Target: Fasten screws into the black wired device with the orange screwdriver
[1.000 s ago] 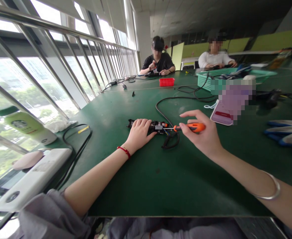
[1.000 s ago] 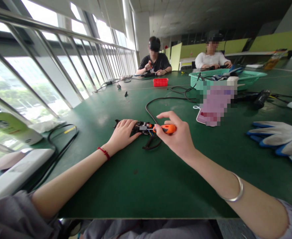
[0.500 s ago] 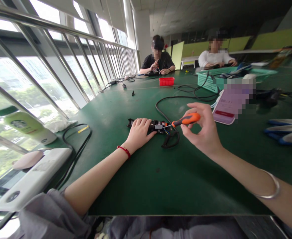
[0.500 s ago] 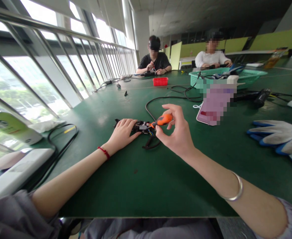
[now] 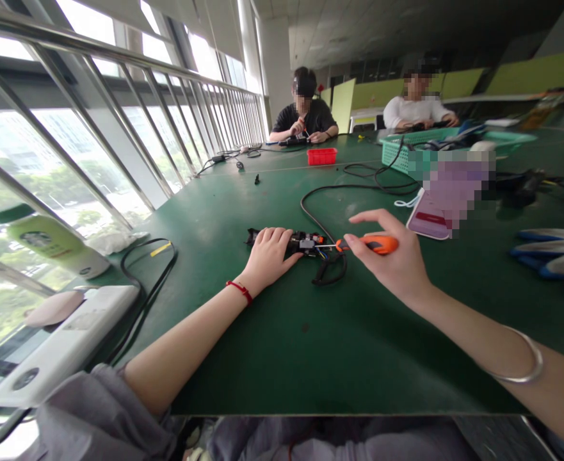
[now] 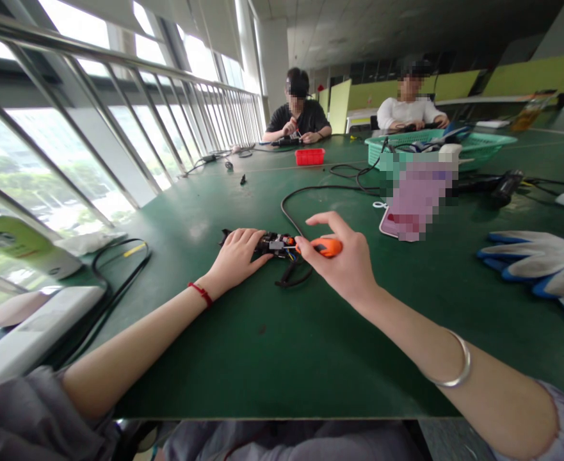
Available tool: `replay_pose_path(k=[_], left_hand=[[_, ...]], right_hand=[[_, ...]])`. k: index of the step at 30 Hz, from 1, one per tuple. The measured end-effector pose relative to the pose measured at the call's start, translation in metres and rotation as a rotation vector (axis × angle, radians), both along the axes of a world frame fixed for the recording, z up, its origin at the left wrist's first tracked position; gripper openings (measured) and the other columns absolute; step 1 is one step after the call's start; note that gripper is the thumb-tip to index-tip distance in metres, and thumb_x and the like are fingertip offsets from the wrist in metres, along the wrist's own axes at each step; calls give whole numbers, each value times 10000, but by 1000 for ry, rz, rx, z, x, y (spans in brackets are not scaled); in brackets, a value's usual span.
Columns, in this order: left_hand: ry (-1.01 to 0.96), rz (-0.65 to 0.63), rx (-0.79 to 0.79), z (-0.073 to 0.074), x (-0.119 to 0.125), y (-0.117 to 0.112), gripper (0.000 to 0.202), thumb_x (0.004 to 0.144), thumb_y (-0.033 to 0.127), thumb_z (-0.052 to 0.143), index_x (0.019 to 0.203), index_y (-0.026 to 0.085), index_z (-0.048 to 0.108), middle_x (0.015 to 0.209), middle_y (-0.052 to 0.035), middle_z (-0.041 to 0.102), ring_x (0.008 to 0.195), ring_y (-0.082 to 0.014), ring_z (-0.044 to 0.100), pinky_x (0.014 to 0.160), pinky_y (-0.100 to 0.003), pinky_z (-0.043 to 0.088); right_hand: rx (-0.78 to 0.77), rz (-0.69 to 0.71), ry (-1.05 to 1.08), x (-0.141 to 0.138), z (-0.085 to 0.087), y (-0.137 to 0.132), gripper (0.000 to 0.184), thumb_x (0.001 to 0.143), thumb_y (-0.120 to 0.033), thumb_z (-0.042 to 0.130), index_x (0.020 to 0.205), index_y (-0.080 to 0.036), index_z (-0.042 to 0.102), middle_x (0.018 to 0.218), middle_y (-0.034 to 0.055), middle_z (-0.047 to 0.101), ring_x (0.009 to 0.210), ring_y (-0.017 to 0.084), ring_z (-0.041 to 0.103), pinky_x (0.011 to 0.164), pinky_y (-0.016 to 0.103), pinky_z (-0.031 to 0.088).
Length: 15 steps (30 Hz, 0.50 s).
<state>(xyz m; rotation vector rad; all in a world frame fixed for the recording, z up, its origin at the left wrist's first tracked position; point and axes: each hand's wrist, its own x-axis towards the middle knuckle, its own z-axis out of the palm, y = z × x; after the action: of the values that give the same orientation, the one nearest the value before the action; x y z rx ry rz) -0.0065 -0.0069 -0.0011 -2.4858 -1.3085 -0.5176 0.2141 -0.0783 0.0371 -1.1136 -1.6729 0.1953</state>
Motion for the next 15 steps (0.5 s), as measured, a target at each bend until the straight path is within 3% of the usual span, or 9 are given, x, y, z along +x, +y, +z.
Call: replay_pose_path(k=[3, 7, 12, 15], left_hand=[[-15, -6, -6, 0, 0, 0, 430, 879, 439, 456, 1200, 155, 497, 1125, -118, 551, 1049, -270, 467, 966, -435, 360], [3, 3, -2, 2, 1, -1, 431, 885, 437, 444, 1199, 146, 500, 1124, -119, 555, 1043, -271, 469, 966, -429, 359], [14, 3, 2, 1, 1, -1, 470, 888, 439, 438, 1241, 132, 479, 1150, -123, 550, 1062, -274, 464, 974, -424, 355], [13, 2, 2, 0, 1, 0, 483, 887, 435, 439, 1264, 135, 465, 1155, -128, 546, 1066, -275, 466, 972, -432, 357]], right_hand=[[52, 47, -9, 0, 0, 0, 213, 767, -283, 594, 966, -228, 540, 734, -8, 587, 590, 128, 575, 556, 258, 472], [103, 83, 43, -1, -2, 1, 492, 705, -236, 639, 1152, -223, 435, 797, 0, 583, 673, 152, 588, 564, 267, 485], [-11, 11, 10, -1, 1, -2, 193, 764, -326, 610, 914, -220, 552, 748, -8, 600, 570, 121, 583, 530, 247, 460], [30, 10, 38, -1, 1, -2, 239, 751, -275, 615, 971, -227, 536, 775, -9, 598, 554, 110, 566, 530, 246, 460]])
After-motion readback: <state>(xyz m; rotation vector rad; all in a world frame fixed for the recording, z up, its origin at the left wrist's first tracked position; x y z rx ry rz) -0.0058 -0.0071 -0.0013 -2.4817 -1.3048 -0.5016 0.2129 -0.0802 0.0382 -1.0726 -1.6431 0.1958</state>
